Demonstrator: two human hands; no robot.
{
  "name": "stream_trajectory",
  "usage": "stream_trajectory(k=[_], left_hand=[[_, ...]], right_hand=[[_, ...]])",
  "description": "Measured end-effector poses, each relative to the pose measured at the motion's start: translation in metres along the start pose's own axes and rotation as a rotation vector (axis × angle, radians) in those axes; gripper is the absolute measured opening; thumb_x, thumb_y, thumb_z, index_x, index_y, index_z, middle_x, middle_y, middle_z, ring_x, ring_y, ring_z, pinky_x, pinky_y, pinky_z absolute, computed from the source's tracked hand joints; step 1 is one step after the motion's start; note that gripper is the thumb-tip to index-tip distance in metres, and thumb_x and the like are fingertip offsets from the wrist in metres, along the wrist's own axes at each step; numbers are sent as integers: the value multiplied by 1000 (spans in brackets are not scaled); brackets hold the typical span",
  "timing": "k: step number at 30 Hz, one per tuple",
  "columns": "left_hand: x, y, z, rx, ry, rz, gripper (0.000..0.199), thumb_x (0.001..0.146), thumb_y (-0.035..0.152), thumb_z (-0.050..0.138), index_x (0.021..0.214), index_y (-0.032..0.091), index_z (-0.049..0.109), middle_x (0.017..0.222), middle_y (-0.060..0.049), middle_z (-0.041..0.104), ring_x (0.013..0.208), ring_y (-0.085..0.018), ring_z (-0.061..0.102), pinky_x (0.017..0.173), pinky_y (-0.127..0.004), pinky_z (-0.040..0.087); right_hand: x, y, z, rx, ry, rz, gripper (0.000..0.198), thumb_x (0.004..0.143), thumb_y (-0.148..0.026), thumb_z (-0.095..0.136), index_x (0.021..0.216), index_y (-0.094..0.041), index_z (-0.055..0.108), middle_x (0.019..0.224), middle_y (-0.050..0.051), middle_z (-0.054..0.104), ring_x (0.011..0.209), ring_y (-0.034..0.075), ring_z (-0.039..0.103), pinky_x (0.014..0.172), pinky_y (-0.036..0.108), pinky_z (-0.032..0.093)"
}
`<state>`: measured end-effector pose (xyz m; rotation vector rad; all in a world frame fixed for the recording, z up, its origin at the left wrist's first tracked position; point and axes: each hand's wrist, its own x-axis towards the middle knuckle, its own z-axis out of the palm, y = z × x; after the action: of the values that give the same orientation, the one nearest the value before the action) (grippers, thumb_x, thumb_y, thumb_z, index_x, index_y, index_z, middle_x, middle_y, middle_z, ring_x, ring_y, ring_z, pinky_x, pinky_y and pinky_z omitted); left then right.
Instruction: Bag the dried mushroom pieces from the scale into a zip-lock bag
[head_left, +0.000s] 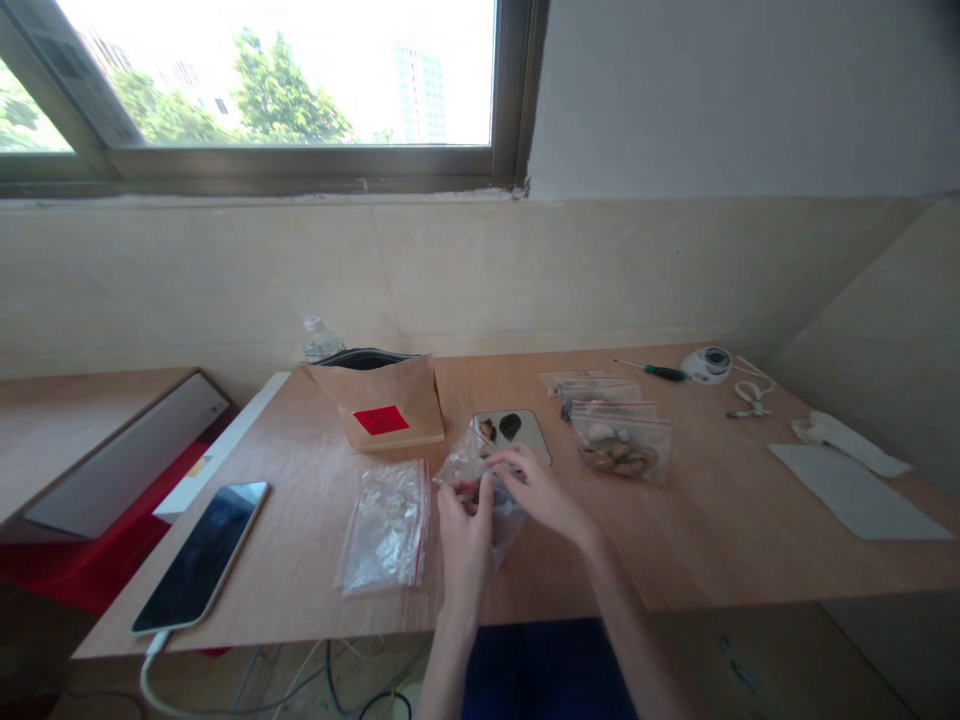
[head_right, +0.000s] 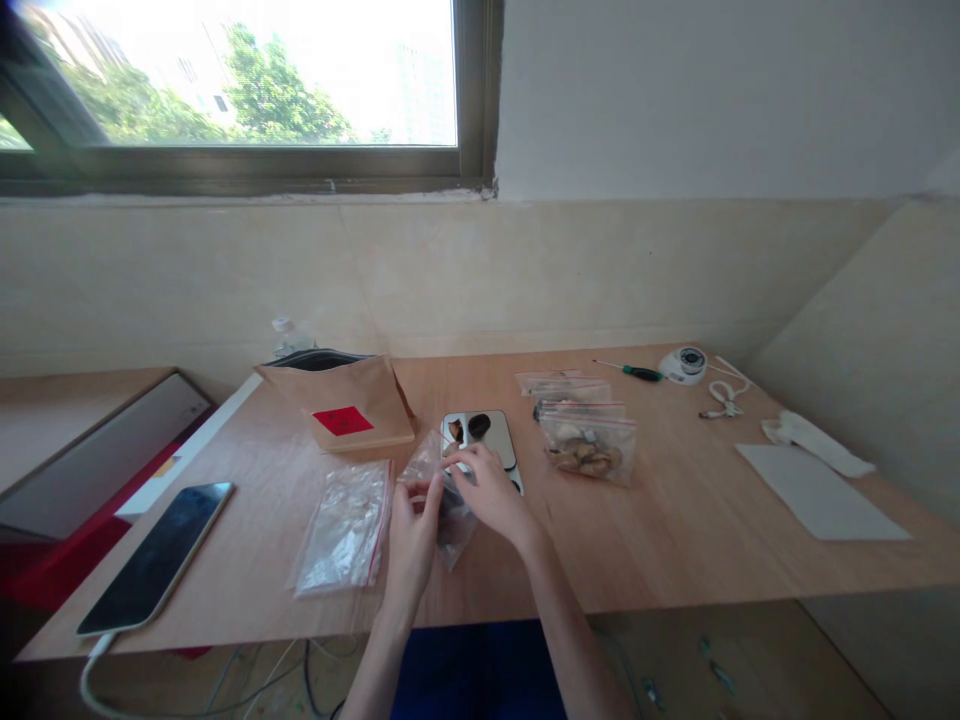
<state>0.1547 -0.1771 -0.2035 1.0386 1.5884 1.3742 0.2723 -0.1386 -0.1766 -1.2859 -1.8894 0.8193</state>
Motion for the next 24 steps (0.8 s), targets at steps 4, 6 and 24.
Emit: stream_trajectory(k=[4, 6, 24], left_hand=[[12, 1, 0, 63, -24, 17, 23, 75, 40, 56, 73, 18, 47, 68, 0, 54, 64, -16, 54, 61, -27, 40], [15, -1, -4, 96, -65, 40, 16, 76, 32, 53, 69, 19, 48, 64, 1, 52, 62, -16, 52, 60, -26, 37], [25, -19, -13, 130, 130, 315, 25, 91, 35, 31, 81, 21, 49, 90, -6, 49, 89, -20, 48, 86, -32, 36]], right_hand=[[-3, -10, 1, 127, -81, -28, 25, 88, -22, 44, 96, -24, 67, 98, 4, 60, 87, 14, 60, 77, 28, 49], [-1, -9, 1, 203, -114, -31, 26, 88, -23, 43, 95, -23, 68, 96, 3, 60, 75, 12, 60, 67, 24, 51], [51, 51, 33, -385, 67, -258, 24, 82, -8, 50, 103, -15, 60, 104, 12, 59, 99, 21, 56, 90, 39, 46]])
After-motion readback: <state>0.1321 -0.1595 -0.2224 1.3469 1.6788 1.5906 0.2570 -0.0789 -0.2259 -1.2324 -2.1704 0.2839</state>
